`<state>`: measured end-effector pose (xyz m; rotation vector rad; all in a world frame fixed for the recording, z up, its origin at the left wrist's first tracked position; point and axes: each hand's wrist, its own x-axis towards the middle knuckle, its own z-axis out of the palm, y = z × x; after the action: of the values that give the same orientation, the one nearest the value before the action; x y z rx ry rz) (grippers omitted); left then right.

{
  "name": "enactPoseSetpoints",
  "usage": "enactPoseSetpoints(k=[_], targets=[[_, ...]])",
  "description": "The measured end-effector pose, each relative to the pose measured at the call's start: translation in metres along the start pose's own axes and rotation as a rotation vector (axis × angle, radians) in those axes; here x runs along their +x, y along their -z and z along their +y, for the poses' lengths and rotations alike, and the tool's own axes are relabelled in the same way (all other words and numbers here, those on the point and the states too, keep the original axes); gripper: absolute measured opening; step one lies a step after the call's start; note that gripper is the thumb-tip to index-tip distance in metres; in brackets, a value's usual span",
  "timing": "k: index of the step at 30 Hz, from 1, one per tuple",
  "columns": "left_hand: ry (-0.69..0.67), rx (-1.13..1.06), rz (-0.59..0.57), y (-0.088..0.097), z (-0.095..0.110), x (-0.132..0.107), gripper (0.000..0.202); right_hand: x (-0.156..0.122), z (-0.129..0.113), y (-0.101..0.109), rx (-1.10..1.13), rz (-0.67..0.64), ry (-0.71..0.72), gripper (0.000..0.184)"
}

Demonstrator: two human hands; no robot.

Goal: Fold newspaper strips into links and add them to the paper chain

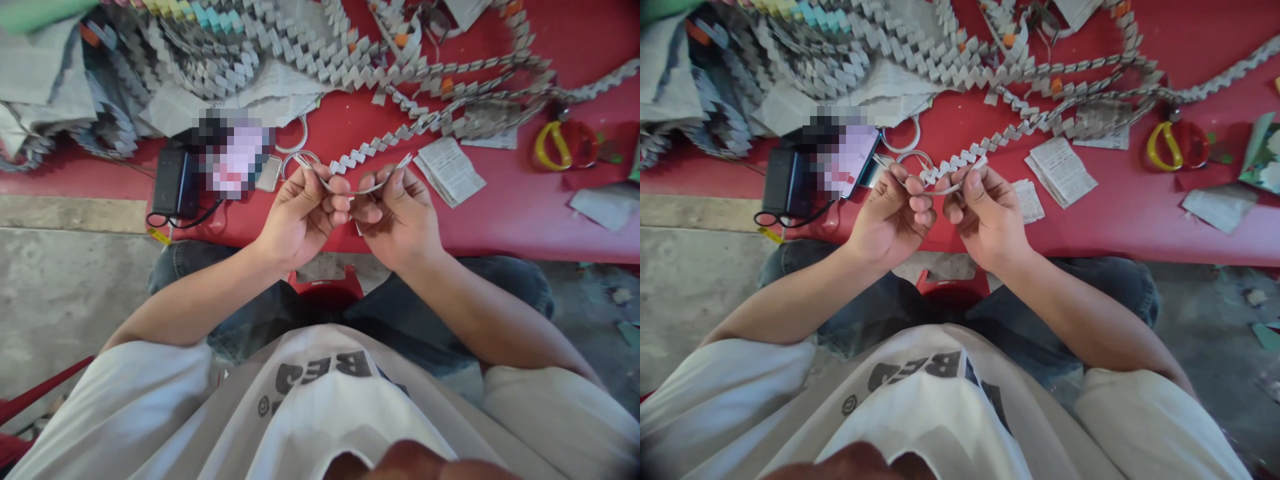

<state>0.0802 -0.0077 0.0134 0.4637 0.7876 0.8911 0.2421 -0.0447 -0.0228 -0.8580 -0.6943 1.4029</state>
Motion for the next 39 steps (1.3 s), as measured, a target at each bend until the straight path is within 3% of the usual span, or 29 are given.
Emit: enactPoseSetpoints(k=[7,12,15,18,20,26,32,36,39], targets=[[-0.020,0.082,-0.124,0.011,0.004,-0.009,0.036,-0.006,-0.005,0.010,-0.060,-0.203,-0.003,0.040],[0.070,0.185,-0.096,0.021,0.006,-0.013,0.045,-0.014,-0.024,0.003,-0.059,-0.283,0.035,0.045],[0.048,0.261,-0.241,0.025,0.009,-0.011,0.046,-0.013,-0.029,0.007,-0.041,-0.354,0.031,0.035],[0.032,0.354,-0.428,0.028,0.016,-0.010,0.049,-0.008,-0.033,0.017,-0.068,-0.518,-0.002,0.024],[0.070,0.396,-0.448,0.030,0.018,-0.009,0.050,-0.004,-0.040,0.022,-0.159,-0.603,-0.056,0.021],[0.117,0.313,-0.303,0.034,0.019,-0.009,0.044,-0.002,-0.067,0.023,-0.462,-0.548,-0.111,0.038],[-0.004,0.556,-0.355,0.027,0.024,-0.008,0.031,-0.005,-0.074,0.025,-0.532,-0.528,-0.278,0.041],[-0.089,0.712,-0.374,0.026,0.026,-0.005,0.028,-0.004,-0.071,0.029,-0.721,-0.505,-0.193,0.036],[-0.138,0.815,-0.307,0.025,0.025,-0.005,0.017,-0.004,-0.066,0.032,-0.836,-0.471,-0.086,0.028]])
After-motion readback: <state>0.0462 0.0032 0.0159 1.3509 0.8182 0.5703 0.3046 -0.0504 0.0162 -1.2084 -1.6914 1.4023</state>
